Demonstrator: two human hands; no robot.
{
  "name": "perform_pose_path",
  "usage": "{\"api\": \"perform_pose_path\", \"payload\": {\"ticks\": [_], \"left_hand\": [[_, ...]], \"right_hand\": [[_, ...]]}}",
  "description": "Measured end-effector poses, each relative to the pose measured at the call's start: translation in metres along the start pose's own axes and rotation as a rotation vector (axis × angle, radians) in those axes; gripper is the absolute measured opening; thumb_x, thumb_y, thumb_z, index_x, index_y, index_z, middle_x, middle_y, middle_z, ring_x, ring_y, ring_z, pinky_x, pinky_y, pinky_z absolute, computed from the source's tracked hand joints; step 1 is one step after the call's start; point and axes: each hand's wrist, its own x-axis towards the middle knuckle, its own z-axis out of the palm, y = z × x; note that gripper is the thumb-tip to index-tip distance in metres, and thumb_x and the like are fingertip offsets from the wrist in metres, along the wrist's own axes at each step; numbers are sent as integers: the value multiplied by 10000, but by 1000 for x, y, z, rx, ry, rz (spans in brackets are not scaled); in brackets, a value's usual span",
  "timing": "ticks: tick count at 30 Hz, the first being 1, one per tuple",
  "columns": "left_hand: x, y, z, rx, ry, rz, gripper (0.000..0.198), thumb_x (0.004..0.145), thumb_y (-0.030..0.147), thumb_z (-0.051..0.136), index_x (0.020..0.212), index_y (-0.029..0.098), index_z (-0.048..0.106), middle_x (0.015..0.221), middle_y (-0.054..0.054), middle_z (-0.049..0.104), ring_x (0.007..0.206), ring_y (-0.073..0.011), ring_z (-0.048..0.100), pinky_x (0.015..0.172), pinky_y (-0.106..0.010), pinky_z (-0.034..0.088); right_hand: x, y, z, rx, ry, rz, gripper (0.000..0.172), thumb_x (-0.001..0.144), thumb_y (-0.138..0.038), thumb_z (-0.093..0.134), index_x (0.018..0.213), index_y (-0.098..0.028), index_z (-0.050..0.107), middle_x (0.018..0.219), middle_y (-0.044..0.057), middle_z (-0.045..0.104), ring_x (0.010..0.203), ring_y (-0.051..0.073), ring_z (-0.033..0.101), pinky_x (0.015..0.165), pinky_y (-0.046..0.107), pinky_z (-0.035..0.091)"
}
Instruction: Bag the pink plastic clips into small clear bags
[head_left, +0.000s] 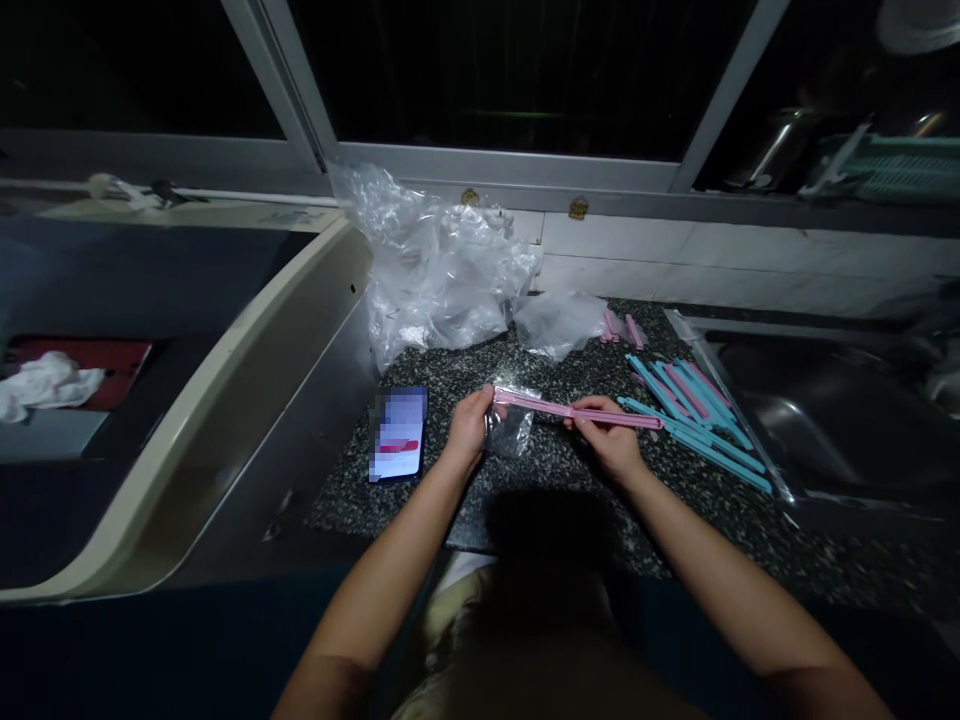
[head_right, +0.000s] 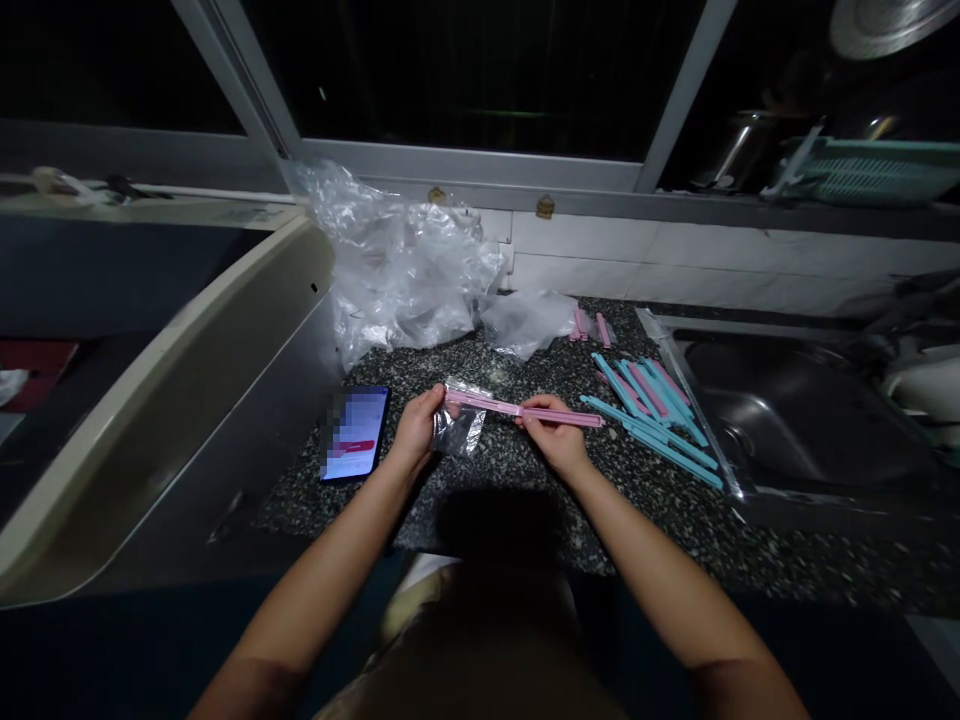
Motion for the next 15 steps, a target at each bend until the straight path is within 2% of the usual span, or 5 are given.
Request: {"api": "perform_pose_path", "payload": {"ticks": [3,9,12,15], "left_hand": [[0,-5,0,4,8,-33,469,676,575,524,458,161,533,480,7,512,462,-99,413,516,-241,322],[-1,-12,-4,22,-31,-40,485,661,601,544,488,148,541,494,7,516,469,-94,414,510,-231,319],[-1,-11,-6,-28,-82,-54,437,636,565,598,543,139,566,532,13,530,498,-89,420,519,-217,317],[-1,-9,-6,-63,-122,-95,364,554,473,698,644,133,608,578,25,553,536,-82,439,541,-201,317]], "right_hand": [[2,1,-1,-85,-40,1,276,670,-458,643,807,-220,617,739,19,644,651,156,609,693,337,527],[3,6,0,-188,4,-32,275,636,-457,672,744,-208,629,762,28,647,705,166,599,708,336,514],[3,8,-1,-208,30,-48,267,643,-453,669,733,-205,627,769,29,640,732,171,596,736,345,502],[4,8,-2,-205,52,-55,261,650,-446,666,736,-203,622,757,26,632,723,169,590,740,350,497]]}}
